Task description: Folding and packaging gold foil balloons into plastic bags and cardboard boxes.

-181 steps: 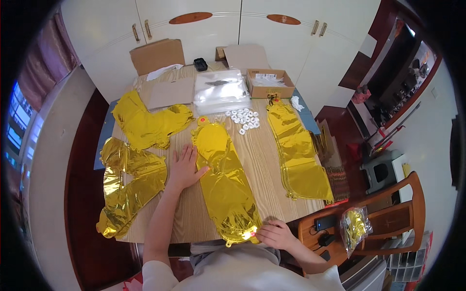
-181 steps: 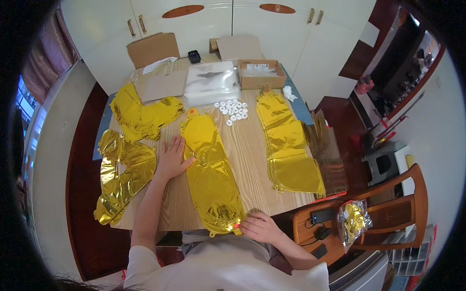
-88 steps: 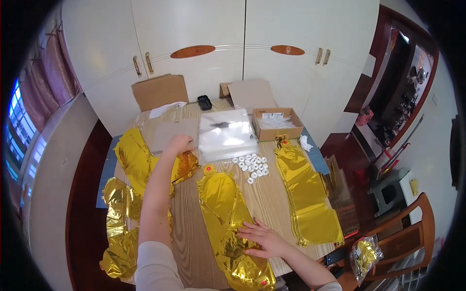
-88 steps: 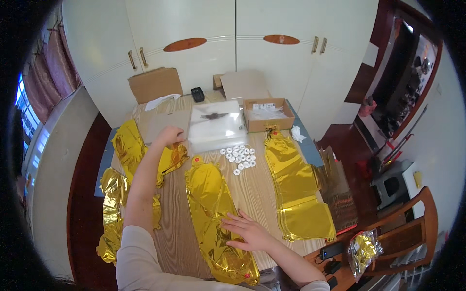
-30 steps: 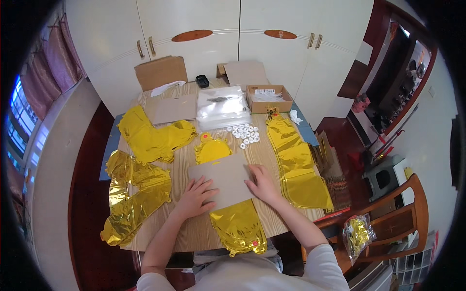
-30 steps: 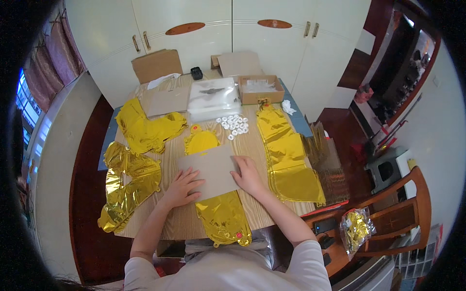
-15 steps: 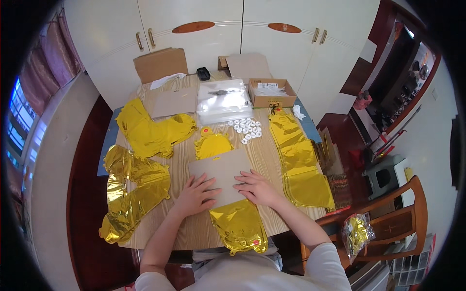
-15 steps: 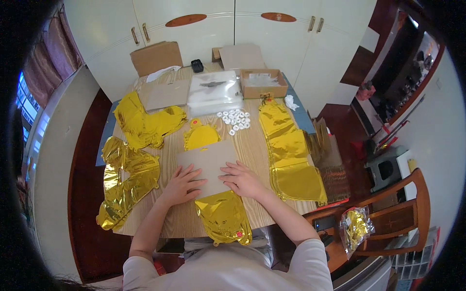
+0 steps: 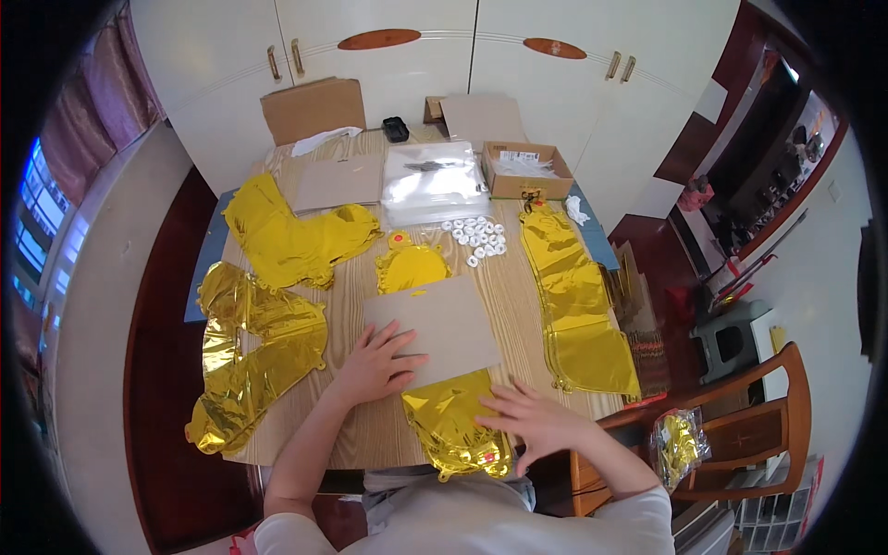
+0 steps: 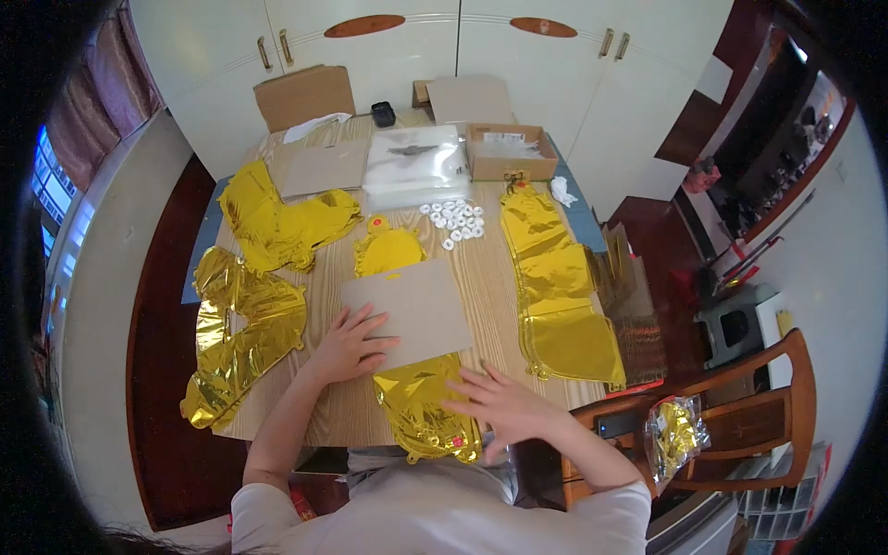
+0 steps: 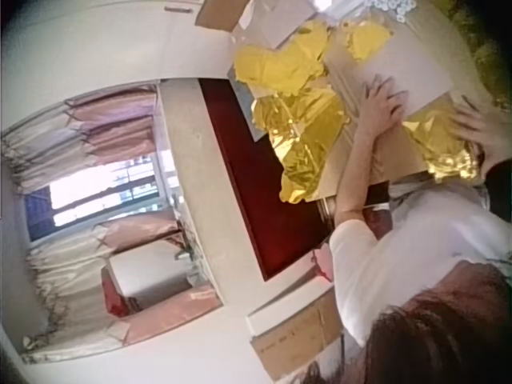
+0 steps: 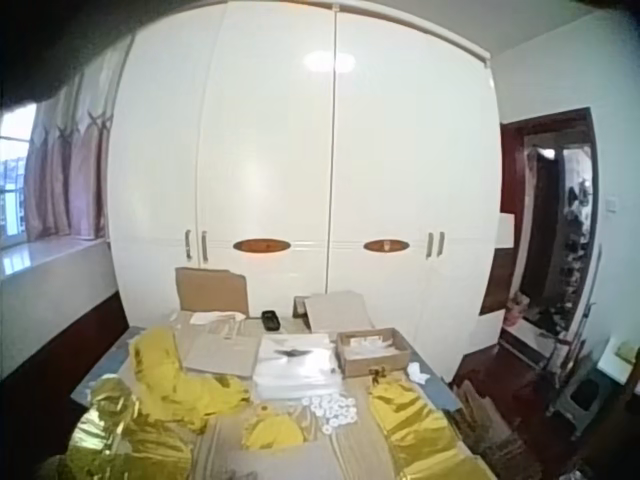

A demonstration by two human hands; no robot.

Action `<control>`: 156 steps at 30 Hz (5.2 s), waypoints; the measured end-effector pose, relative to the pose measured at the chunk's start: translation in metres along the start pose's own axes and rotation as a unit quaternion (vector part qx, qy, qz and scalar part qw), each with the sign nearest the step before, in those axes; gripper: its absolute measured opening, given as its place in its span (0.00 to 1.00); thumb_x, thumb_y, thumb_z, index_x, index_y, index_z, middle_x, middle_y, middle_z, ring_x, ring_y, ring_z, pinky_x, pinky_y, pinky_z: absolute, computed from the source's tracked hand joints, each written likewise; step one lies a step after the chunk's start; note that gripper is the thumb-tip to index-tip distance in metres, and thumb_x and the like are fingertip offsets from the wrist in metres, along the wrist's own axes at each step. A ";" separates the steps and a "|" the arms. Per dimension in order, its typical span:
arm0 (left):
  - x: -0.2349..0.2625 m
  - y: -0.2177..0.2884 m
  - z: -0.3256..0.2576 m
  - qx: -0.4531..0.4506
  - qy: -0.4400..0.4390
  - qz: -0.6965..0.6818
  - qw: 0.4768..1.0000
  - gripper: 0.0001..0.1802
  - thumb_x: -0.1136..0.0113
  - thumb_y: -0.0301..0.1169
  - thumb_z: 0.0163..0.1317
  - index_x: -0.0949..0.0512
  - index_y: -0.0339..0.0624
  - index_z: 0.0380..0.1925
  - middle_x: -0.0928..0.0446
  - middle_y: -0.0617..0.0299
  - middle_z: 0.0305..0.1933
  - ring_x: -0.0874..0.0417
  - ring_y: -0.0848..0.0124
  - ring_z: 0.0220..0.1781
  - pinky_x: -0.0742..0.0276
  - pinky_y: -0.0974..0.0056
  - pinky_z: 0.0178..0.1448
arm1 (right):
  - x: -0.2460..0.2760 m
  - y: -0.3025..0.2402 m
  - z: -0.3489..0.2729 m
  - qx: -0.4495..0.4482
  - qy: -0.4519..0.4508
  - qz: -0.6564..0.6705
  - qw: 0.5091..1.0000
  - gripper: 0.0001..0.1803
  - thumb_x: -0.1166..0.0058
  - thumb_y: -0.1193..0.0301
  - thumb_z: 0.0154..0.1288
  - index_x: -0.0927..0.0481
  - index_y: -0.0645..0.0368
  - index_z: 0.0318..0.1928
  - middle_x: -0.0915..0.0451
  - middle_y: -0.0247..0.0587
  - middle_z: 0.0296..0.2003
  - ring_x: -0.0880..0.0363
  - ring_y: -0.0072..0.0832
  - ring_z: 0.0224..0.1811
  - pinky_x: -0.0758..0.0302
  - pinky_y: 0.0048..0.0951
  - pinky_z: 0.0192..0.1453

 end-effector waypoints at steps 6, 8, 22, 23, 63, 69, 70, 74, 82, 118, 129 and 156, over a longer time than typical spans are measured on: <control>-0.001 -0.001 -0.002 0.001 0.004 0.003 1.000 0.20 0.41 0.44 0.60 0.22 0.70 0.54 0.34 0.68 0.69 0.42 0.56 0.75 0.51 0.38 0.74 | -0.022 -0.031 -0.023 0.015 0.141 -0.143 0.979 0.30 0.43 0.64 0.54 0.26 0.47 0.61 0.27 0.32 0.61 0.33 0.29 0.67 0.45 0.43 0.75; -0.001 -0.001 -0.002 0.002 0.000 -0.003 1.000 0.19 0.41 0.44 0.60 0.22 0.70 0.54 0.34 0.69 0.69 0.43 0.55 0.75 0.51 0.37 0.74 | -0.023 -0.040 -0.025 0.033 0.202 -0.148 0.968 0.23 0.46 0.68 0.56 0.22 0.48 0.55 0.23 0.30 0.56 0.29 0.26 0.62 0.40 0.39 0.73; -0.005 0.031 -0.029 -0.036 -0.052 -0.001 0.998 0.20 0.44 0.46 0.63 0.24 0.70 0.56 0.36 0.68 0.70 0.45 0.55 0.76 0.54 0.36 0.75 | -0.036 -0.091 -0.044 0.080 0.285 -0.097 0.950 0.18 0.45 0.70 0.56 0.17 0.51 0.48 0.19 0.30 0.51 0.23 0.27 0.57 0.30 0.38 0.66; -0.006 0.035 -0.032 -0.039 -0.053 0.003 0.998 0.20 0.44 0.47 0.63 0.24 0.70 0.56 0.36 0.68 0.70 0.46 0.55 0.76 0.54 0.36 0.75 | -0.038 -0.096 -0.046 0.082 0.283 -0.091 0.951 0.18 0.45 0.69 0.56 0.17 0.51 0.48 0.19 0.30 0.51 0.23 0.27 0.57 0.30 0.38 0.67; 0.018 0.071 -0.075 -0.043 -0.042 -0.016 0.998 0.26 0.36 0.39 0.52 0.24 0.46 0.52 0.28 0.59 0.61 0.31 0.61 0.66 0.39 0.47 0.70 | -0.015 -0.004 -0.002 -0.073 0.100 -0.029 0.992 0.53 0.32 0.51 0.44 0.39 0.62 0.68 0.39 0.44 0.69 0.43 0.35 0.74 0.49 0.47 0.76; 0.018 0.081 -0.087 -0.014 -0.105 -0.004 0.994 0.47 0.30 0.54 0.42 0.31 0.42 0.61 0.34 0.54 0.67 0.38 0.57 0.72 0.50 0.45 0.75 | -0.019 -0.003 -0.003 -0.071 0.109 -0.028 0.991 0.52 0.32 0.50 0.45 0.39 0.62 0.68 0.38 0.44 0.69 0.43 0.36 0.73 0.49 0.47 0.76; 0.016 0.081 -0.087 -0.013 -0.114 0.007 0.993 0.48 0.31 0.55 0.42 0.32 0.42 0.62 0.34 0.53 0.67 0.38 0.57 0.72 0.51 0.45 0.76 | -0.018 -0.003 -0.003 -0.071 0.110 -0.025 0.991 0.52 0.33 0.50 0.45 0.38 0.62 0.68 0.38 0.44 0.69 0.42 0.36 0.73 0.49 0.47 0.76; 0.010 0.083 -0.088 -0.004 -0.140 0.041 0.989 0.49 0.30 0.55 0.42 0.33 0.40 0.63 0.36 0.52 0.68 0.39 0.57 0.72 0.51 0.44 0.76 | -0.014 -0.003 -0.003 -0.068 0.120 -0.005 0.990 0.50 0.33 0.49 0.46 0.36 0.62 0.66 0.38 0.45 0.69 0.43 0.36 0.73 0.49 0.47 0.76; 0.009 0.090 -0.086 -0.022 -0.085 0.039 0.995 0.45 0.29 0.50 0.43 0.31 0.35 0.58 0.34 0.51 0.65 0.35 0.56 0.70 0.45 0.44 0.73 | -0.015 0.001 -0.003 -0.080 0.131 0.026 0.988 0.42 0.35 0.50 0.49 0.32 0.60 0.61 0.36 0.43 0.68 0.41 0.36 0.73 0.50 0.49 0.77; 0.009 0.070 -0.081 0.011 0.072 -0.041 0.996 0.22 0.34 0.31 0.42 0.19 0.47 0.43 0.21 0.64 0.52 0.21 0.61 0.55 0.28 0.56 0.60 | 0.002 0.015 0.006 -0.131 0.254 0.007 0.958 0.14 0.42 0.66 0.60 0.22 0.53 0.47 0.16 0.37 0.42 0.18 0.27 0.51 0.45 0.52 0.73; 0.015 0.057 -0.077 0.131 0.149 -0.129 0.972 0.13 0.36 0.25 0.41 0.20 0.39 0.32 0.20 0.59 0.44 0.21 0.57 0.46 0.27 0.56 0.53 | -0.002 0.029 0.005 -0.158 0.305 0.061 0.937 0.17 0.34 0.65 0.52 0.21 0.52 0.43 0.18 0.34 0.30 0.18 0.31 0.36 0.33 0.39 0.62; 0.005 0.047 -0.060 0.254 0.174 -0.070 0.949 0.09 0.39 0.31 0.57 0.25 0.36 0.30 0.27 0.50 0.37 0.23 0.51 0.36 0.26 0.50 0.40 | 0.010 0.026 0.030 -0.188 0.316 -0.032 0.929 0.12 0.40 0.65 0.58 0.25 0.59 0.33 0.23 0.43 0.33 0.24 0.42 0.37 0.28 0.41 0.45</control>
Point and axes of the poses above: each hand's wrist, its own z-axis towards the middle knuckle, its own x-axis out of the back of the hand, y = z × x, the point moved 9 cm from there along z, towards the middle knuckle
